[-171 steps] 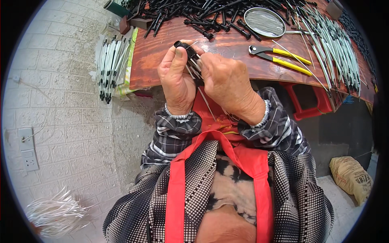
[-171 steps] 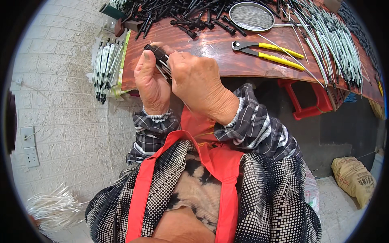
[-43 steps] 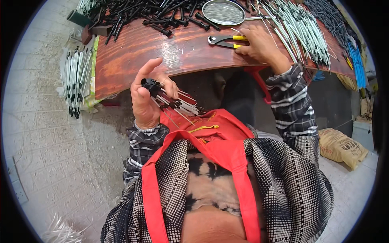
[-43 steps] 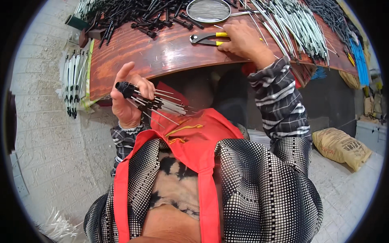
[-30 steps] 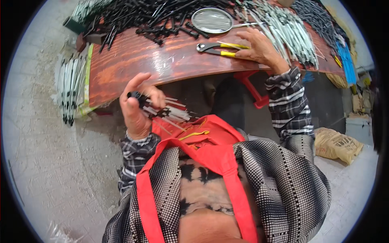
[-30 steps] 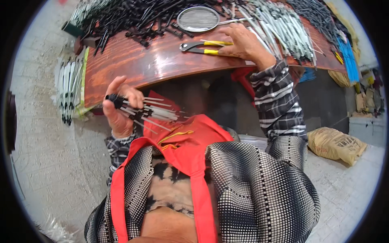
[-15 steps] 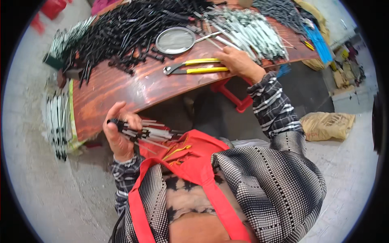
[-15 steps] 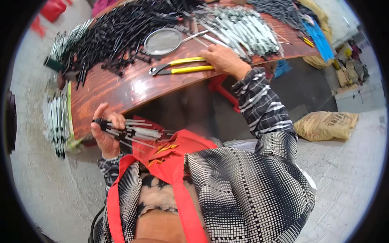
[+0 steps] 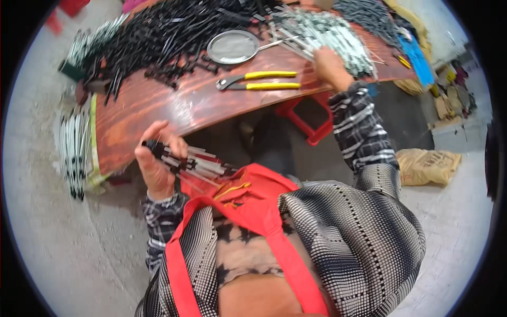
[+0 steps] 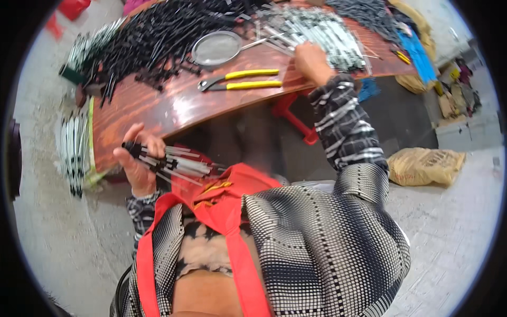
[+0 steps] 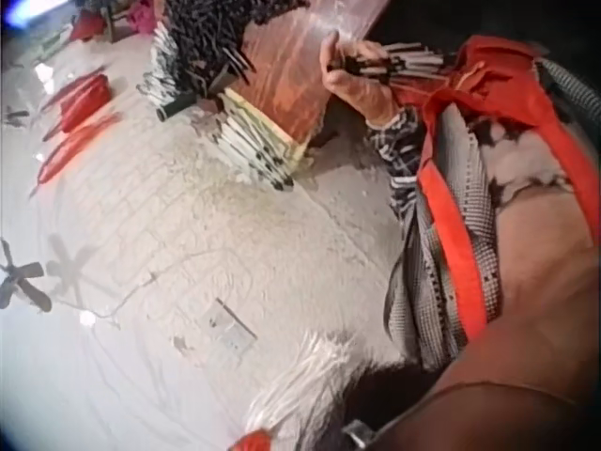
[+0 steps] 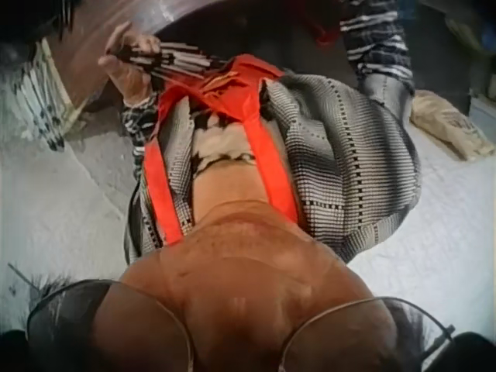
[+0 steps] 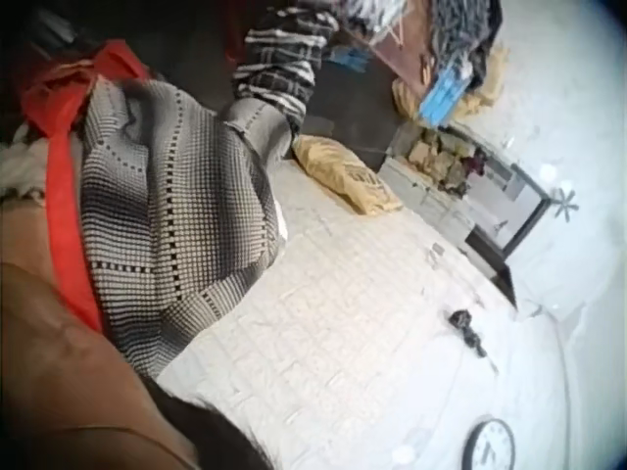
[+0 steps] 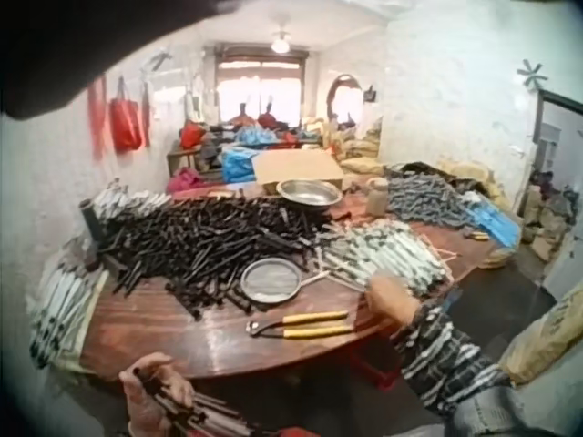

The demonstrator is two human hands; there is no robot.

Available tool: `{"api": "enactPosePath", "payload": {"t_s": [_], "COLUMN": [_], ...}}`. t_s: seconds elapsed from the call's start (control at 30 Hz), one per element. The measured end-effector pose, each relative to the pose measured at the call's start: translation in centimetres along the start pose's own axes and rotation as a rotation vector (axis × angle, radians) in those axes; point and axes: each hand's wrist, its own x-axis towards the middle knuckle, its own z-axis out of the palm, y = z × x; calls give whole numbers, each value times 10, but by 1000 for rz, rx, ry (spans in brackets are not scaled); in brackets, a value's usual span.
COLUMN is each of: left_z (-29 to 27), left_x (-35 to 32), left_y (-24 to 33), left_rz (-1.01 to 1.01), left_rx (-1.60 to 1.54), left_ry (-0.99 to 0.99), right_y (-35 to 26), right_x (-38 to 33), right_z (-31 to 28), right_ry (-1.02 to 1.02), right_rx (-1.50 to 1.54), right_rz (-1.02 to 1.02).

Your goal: Assembling plastic clips and components onto wires or thin rods at a manufacturing workbench.

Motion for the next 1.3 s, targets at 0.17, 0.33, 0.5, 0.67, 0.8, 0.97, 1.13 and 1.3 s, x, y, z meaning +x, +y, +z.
{"api": "enactPosePath", "payload": {"t_s": [0.17, 0.33, 0.5, 0.67, 0.8, 0.97, 1.13, 1.3], "left_z": [1, 5, 5, 9, 7, 12, 15, 16], "left_x": [-3, 3, -1, 7, 5, 3, -2, -3], "left_y": [4, 6, 9, 7, 7, 7, 10, 8], "left_rz": [-33, -23, -24, -65, -87, -24, -42, -27], "left_rx": [-65, -10, 40, 92, 156, 181, 211, 190], "left_ry": [69, 9, 96, 95, 138, 269, 303, 314], "right_y": [-72, -91, -108, -144, -164, -180, -186, -182], "right_x": [-15, -2, -16, -74, -93, -98, -95, -95], "right_z": [-43, -18, -27, -82, -102, -124, -129, -136], "right_ry": [109, 37, -417, -891, -590, -58, 78, 180], "right_rx": [132, 463, 960, 1814, 1071, 555, 357, 359], "right_rz": [-479, -756, -488, -185, -587, -827, -807, -827]}}
